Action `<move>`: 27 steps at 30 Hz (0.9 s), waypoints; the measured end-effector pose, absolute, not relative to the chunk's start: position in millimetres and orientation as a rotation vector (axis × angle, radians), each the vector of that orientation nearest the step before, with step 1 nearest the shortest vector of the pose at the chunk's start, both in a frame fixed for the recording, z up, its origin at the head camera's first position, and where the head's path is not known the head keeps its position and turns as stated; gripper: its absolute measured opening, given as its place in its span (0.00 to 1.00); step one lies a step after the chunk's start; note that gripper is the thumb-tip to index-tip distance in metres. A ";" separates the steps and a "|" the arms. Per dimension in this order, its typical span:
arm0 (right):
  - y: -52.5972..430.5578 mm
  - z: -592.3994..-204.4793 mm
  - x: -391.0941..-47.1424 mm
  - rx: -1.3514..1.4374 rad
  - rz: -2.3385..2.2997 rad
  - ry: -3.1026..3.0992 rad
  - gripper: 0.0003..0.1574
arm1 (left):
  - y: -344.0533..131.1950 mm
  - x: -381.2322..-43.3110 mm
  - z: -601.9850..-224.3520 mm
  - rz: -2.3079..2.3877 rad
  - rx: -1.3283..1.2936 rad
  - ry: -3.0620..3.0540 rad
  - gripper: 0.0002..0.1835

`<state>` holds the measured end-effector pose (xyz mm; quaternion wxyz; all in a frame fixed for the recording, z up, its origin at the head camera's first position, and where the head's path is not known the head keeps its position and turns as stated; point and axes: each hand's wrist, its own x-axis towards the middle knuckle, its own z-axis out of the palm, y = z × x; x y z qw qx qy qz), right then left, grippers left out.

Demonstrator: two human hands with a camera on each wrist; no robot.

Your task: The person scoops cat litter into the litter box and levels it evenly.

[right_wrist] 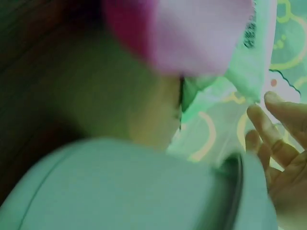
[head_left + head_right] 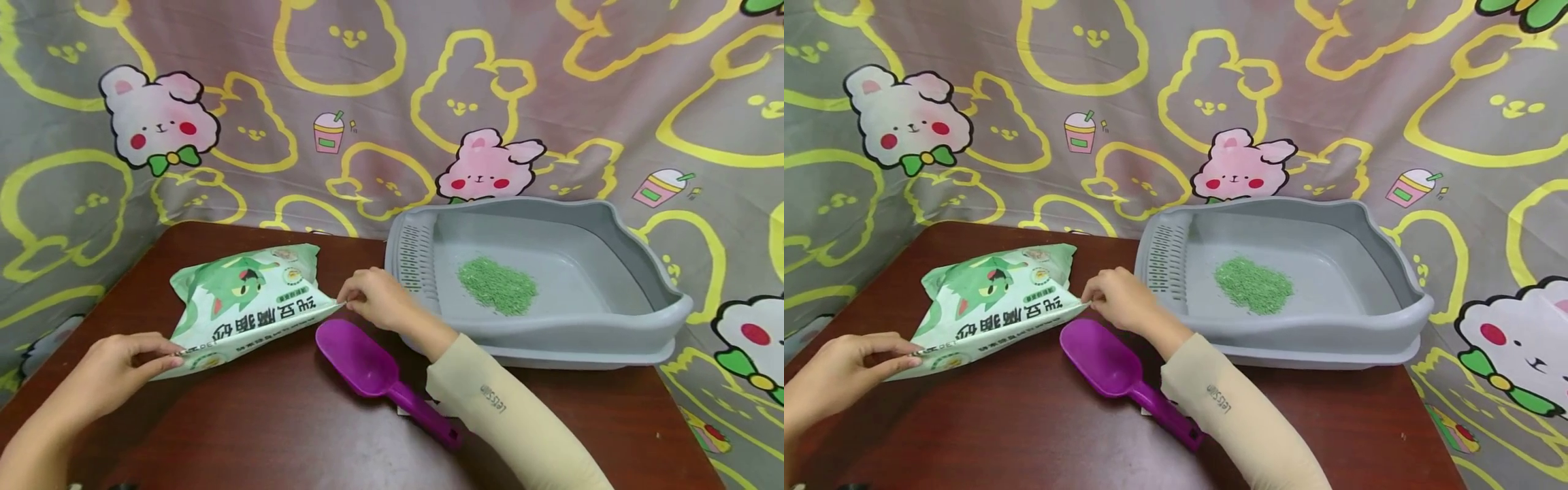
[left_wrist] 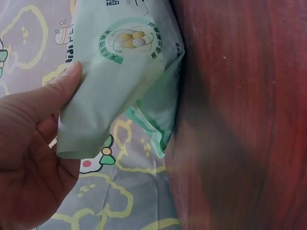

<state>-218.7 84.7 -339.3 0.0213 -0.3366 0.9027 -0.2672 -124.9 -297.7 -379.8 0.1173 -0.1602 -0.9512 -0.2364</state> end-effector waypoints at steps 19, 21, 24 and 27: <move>234.5 -350.1 -125.1 -1.202 -1.268 2.648 0.13 | -309.2 -113.4 -387.7 -0.709 -0.451 -2.740 0.09; 242.9 -356.0 -116.5 -1.149 -1.228 2.603 0.14 | -307.7 -114.2 -387.6 -0.752 -0.458 -2.740 0.10; 249.1 -365.2 -110.3 -1.079 -1.148 2.551 0.15 | -307.2 -115.2 -386.3 -0.801 -0.446 -2.752 0.10; 247.8 -375.5 -110.0 -1.061 -1.062 2.535 0.17 | -309.7 -114.7 -384.0 -0.803 -0.422 -2.764 0.09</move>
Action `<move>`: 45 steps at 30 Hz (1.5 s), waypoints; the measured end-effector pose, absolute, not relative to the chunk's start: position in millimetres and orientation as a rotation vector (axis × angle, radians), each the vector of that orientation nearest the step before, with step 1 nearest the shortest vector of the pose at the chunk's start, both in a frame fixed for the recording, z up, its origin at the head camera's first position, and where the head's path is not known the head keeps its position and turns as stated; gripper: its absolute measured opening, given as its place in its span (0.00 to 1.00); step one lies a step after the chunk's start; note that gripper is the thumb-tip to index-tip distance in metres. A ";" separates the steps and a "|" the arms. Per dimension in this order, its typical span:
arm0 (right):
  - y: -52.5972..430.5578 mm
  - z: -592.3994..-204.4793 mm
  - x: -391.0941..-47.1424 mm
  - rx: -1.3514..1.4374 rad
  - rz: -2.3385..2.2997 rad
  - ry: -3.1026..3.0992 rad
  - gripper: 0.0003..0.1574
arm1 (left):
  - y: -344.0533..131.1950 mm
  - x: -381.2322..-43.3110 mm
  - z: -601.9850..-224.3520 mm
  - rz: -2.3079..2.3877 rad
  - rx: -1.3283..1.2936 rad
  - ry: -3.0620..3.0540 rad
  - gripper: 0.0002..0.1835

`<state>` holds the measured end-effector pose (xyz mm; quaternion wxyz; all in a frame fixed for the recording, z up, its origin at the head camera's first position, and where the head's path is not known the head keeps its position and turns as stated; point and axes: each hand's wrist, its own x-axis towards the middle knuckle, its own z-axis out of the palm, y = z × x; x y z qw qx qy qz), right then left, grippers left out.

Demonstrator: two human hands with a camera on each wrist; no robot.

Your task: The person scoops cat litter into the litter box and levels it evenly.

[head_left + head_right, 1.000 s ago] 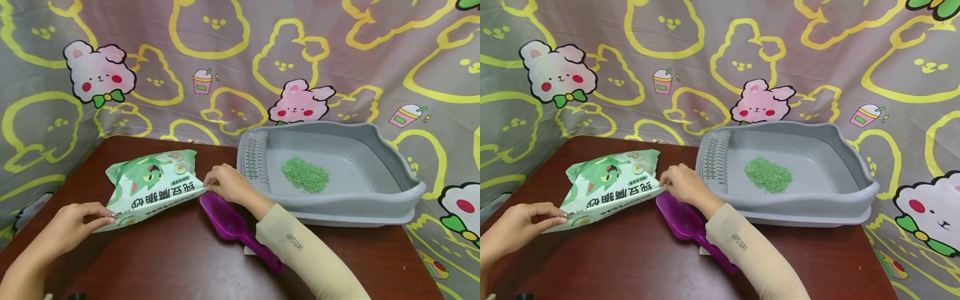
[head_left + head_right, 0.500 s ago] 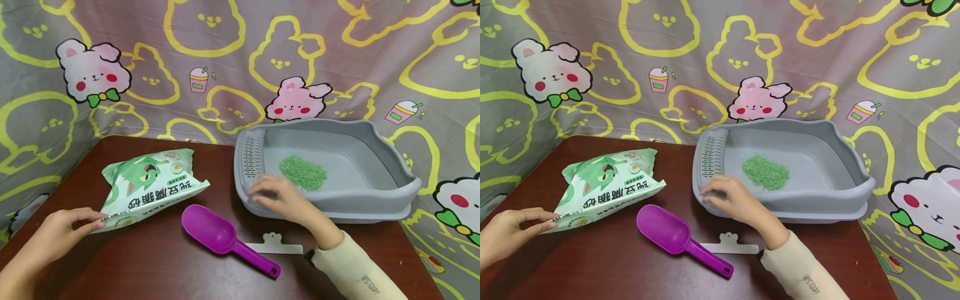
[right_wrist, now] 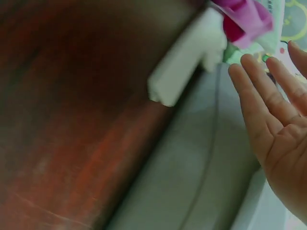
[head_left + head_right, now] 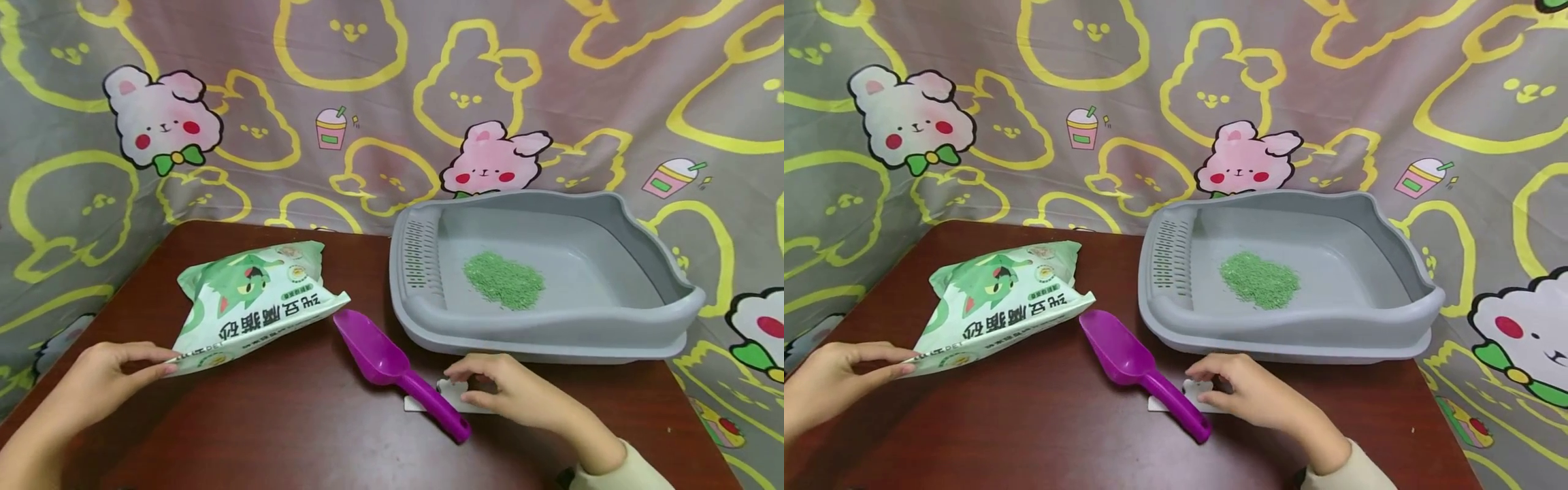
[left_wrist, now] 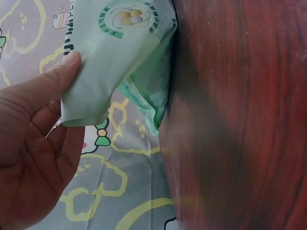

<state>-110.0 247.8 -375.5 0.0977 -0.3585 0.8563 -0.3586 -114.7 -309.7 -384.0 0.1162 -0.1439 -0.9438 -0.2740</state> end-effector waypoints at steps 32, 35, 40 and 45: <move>240.0 -391.8 -115.6 -0.845 -0.723 2.768 0.12 | -312.7 -112.0 -388.5 -0.839 -0.370 -2.785 0.07; 245.1 -389.0 -113.0 -0.795 -0.765 2.785 0.12 | -312.9 -112.7 -388.4 -0.846 -0.365 -2.782 0.06; 250.2 -385.3 -106.2 -0.750 -0.803 2.856 0.12 | -313.3 -115.7 -388.5 -0.834 -0.378 -2.773 0.06; 251.7 -384.6 -98.1 -0.772 -0.864 2.945 0.14 | -314.7 -118.6 -389.2 -0.798 -0.433 -2.750 0.08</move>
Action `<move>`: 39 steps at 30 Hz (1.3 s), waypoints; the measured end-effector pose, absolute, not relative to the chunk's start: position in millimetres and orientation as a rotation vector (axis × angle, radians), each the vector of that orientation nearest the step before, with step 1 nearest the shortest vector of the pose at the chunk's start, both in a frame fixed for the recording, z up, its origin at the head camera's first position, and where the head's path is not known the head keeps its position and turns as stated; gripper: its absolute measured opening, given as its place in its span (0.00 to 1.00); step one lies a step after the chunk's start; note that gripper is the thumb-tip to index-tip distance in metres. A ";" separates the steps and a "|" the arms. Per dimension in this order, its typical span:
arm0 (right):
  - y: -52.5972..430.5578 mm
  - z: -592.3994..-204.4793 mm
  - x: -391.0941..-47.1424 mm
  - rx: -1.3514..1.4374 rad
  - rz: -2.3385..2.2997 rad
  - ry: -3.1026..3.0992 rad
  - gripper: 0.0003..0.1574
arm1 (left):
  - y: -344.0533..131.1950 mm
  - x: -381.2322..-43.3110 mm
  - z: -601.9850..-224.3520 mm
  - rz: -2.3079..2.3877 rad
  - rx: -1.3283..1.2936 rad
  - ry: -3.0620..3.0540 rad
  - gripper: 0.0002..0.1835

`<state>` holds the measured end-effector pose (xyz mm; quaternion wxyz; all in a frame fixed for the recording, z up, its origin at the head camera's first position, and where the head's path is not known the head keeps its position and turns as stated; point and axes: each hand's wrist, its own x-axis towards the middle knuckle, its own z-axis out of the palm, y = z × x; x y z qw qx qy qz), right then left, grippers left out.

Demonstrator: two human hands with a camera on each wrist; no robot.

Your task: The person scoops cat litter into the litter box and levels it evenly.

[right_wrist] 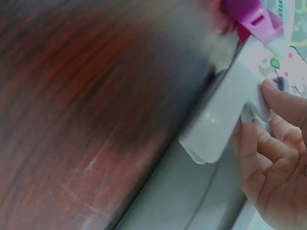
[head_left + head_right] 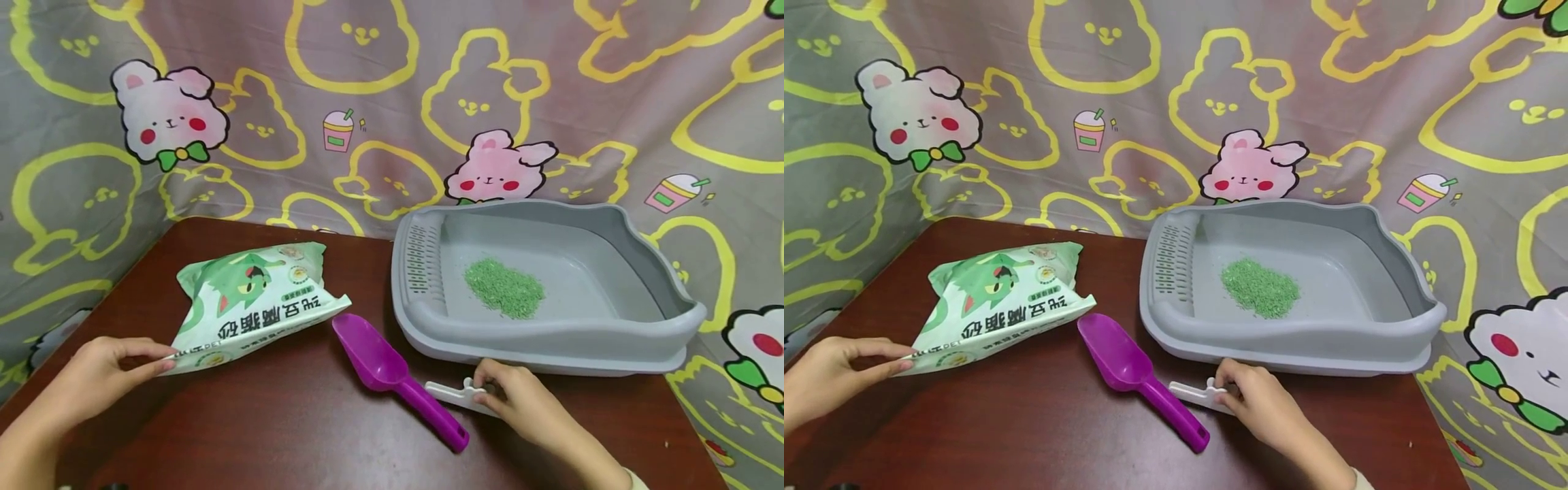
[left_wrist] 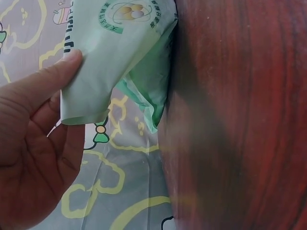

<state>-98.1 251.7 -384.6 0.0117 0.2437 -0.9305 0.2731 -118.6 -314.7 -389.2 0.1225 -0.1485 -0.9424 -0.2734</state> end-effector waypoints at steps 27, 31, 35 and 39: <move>234.3 -361.2 -74.1 0.837 1.043 -2.558 0.24 | -310.6 -122.4 -388.5 -0.694 -0.498 -2.710 0.10; 225.6 -350.1 -79.7 0.860 1.059 -2.514 0.24 | -311.2 -121.7 -388.3 -0.683 -0.500 -2.691 0.11; 216.4 -336.6 -85.0 0.854 1.080 -2.497 0.25 | -311.8 -120.6 -388.4 -0.685 -0.477 -2.702 0.11; 205.7 -323.6 -93.1 0.888 1.085 -2.470 0.25 | -311.3 -118.7 -389.7 -0.682 -0.464 -2.688 0.12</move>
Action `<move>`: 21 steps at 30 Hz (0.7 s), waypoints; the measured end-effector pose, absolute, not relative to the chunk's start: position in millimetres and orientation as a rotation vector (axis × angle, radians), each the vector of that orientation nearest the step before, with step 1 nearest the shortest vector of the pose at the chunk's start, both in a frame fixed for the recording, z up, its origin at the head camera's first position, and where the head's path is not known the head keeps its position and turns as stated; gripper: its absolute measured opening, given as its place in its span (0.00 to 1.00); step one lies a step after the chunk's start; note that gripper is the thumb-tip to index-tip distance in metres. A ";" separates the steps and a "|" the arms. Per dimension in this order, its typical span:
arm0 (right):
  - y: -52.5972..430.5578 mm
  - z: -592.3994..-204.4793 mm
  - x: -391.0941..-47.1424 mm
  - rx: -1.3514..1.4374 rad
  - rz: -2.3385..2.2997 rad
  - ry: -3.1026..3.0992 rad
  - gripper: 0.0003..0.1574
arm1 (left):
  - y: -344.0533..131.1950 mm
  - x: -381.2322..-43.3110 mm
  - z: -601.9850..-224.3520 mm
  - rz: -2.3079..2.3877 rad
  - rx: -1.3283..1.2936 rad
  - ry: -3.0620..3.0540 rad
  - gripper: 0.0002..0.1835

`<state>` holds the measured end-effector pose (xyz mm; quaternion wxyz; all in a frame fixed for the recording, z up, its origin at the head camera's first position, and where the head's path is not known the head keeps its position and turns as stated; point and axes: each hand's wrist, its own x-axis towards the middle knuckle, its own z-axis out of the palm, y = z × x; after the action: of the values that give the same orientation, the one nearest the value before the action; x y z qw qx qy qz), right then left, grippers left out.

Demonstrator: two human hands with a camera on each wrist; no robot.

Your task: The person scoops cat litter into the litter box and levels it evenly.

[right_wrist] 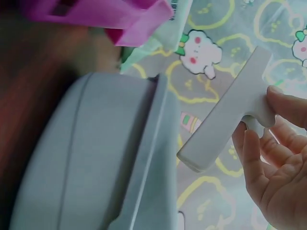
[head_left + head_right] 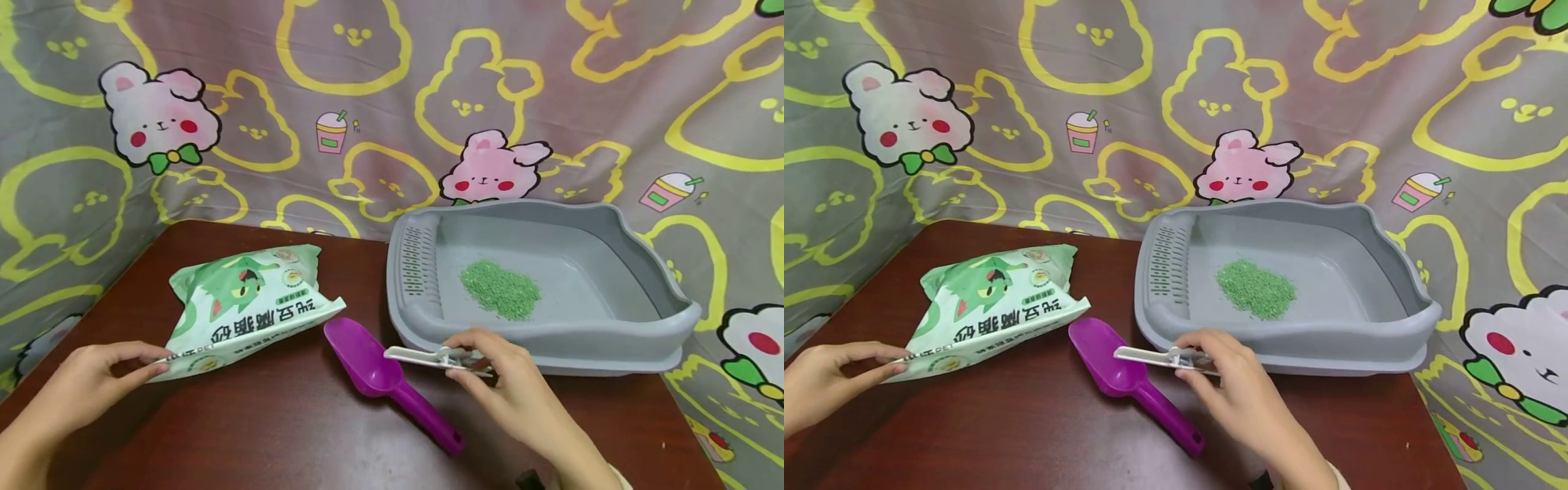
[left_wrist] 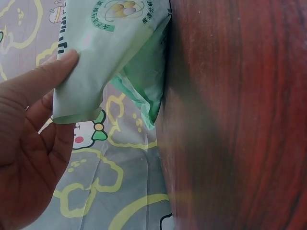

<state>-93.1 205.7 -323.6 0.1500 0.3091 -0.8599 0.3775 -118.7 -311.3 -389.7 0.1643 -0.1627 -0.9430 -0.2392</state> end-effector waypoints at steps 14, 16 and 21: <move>168.1 -316.7 -128.1 0.952 1.135 -2.449 0.18 | -312.2 -116.3 -392.1 -0.700 -0.446 -2.679 0.12; 163.2 -316.5 -132.5 0.970 1.121 -2.450 0.18 | -312.4 -117.0 -391.7 -0.709 -0.450 -2.677 0.11; 151.8 -319.1 -143.9 1.006 1.118 -2.446 0.17 | -312.0 -118.4 -390.2 -0.714 -0.452 -2.681 0.11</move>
<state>-143.9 151.8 -319.1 0.1347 0.3473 -0.8440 0.3859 -118.4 -312.0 -390.2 0.1645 -0.1586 -0.9408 -0.2505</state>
